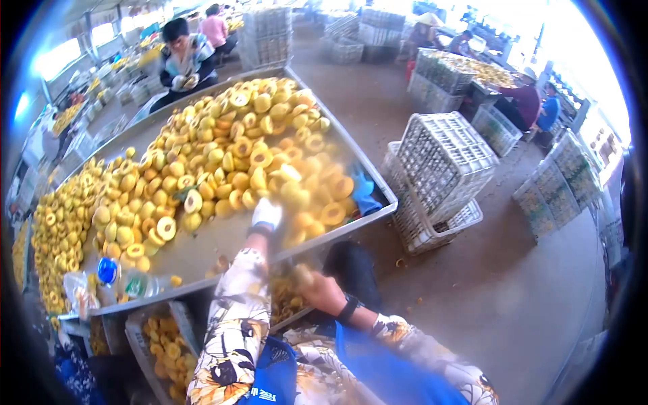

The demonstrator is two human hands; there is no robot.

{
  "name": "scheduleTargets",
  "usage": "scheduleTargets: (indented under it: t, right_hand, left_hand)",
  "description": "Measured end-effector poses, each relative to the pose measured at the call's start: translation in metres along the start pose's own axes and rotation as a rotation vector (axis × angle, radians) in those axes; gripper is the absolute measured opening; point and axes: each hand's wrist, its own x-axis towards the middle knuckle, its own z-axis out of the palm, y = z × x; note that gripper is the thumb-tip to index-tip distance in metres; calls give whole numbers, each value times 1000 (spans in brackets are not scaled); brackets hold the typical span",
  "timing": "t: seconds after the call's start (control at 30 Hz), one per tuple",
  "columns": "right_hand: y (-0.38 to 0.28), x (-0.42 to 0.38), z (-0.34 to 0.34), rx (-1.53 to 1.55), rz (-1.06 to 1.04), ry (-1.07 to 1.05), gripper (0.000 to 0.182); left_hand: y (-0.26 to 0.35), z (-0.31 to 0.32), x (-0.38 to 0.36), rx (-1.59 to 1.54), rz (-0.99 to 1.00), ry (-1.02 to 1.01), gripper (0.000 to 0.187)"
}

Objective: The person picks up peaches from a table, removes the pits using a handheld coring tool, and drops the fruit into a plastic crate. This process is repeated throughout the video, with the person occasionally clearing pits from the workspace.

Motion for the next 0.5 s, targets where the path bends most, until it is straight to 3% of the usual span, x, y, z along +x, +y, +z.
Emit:
scheduleTargets:
  t: [0.13, 0.2, 0.27, 0.3, 0.4, 0.47, 0.5]
  right_hand:
    - [-17, -10, -33, 55, 72, 100, 24]
    - [-15, -5, -37, 27, 142, 126, 29]
    - [-18, 5, -37, 41, 166, 224, 34]
    - [-25, 12, -39, -8, 210, 205, 47]
    - [-25, 36, -24, 105, 99, 256, 56]
    - [-22, 48, -8, 190, -40, 261, 57]
    - [-25, 51, -3, 253, -77, 246, 54]
  left_hand:
    - [-3, 14, 26, -91, -197, -5, 36]
    - [-21, 13, 24, -215, -165, -43, 33]
    - [-26, -10, 0, -195, 42, 52, 30]
    - [-26, -18, -14, -338, 47, 66, 29]
    - [2, -54, -88, -750, 27, 28, 24]
    - [2, -57, -125, -909, 117, -17, 21]
    - [6, -62, -143, -844, 152, -37, 23]
